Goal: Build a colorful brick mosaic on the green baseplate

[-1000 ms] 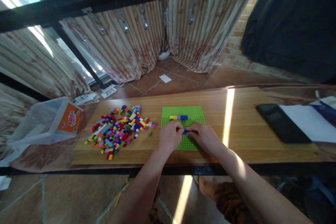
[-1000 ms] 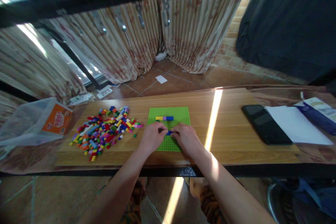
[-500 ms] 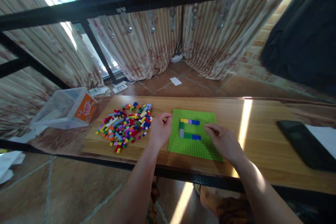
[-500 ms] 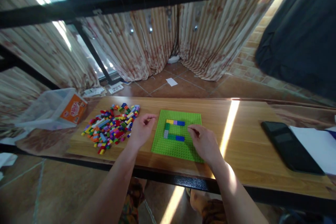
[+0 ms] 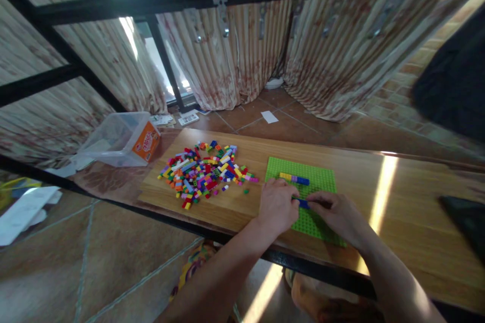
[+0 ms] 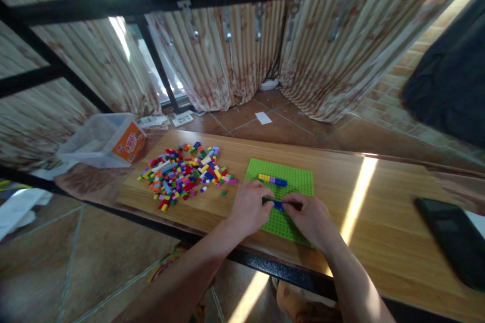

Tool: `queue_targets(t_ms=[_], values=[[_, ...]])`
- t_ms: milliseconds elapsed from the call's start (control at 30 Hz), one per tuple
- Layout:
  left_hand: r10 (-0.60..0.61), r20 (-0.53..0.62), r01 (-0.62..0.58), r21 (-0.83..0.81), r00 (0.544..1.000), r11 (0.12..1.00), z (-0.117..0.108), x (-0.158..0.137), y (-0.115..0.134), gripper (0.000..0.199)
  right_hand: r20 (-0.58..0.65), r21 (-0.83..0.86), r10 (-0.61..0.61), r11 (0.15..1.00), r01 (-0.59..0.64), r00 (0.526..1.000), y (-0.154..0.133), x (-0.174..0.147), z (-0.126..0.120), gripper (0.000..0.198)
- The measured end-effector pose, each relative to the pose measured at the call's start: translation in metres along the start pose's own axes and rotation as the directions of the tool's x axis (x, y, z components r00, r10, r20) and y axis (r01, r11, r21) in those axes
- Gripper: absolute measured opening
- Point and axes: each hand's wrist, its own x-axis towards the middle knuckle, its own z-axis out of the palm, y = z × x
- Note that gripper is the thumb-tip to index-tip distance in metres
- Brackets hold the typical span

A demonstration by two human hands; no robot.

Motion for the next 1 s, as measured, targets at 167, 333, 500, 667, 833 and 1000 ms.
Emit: queue_targets(t_ms=[167,333,500,667,833,1000], values=[[0.042,0.055,-0.043,0.026,0.998,0.999,0.009,-0.002,0.004,0.016,0.019,0.025,0.060,0.998,-0.060,0.998,0.010,0.003,0.000,0.023],[-0.005,0.144,-0.003,0.053,0.990,0.999,0.005,0.002,0.006,0.019,0.061,0.086,0.186,0.978,-0.191,0.981,0.005,0.005,-0.005,0.018],[-0.027,0.205,0.012,0.072,0.978,0.997,0.002,0.007,0.007,0.019,0.074,0.103,0.275,0.954,-0.282,0.958,-0.004,0.007,-0.007,0.018],[-0.026,0.198,0.015,0.056,0.980,0.998,0.002,0.006,0.007,0.019,0.093,0.104,0.279,0.952,-0.288,0.956,-0.001,0.007,-0.006,0.018],[-0.064,0.206,0.050,0.069,0.976,0.996,0.001,0.006,0.012,0.019,0.097,0.076,0.264,0.959,-0.272,0.960,0.009,0.007,-0.005,0.021],[-0.074,0.227,0.054,0.091,0.971,0.994,0.000,0.007,0.016,0.021,0.077,0.033,0.274,0.960,-0.277,0.959,0.017,0.009,-0.002,0.035]])
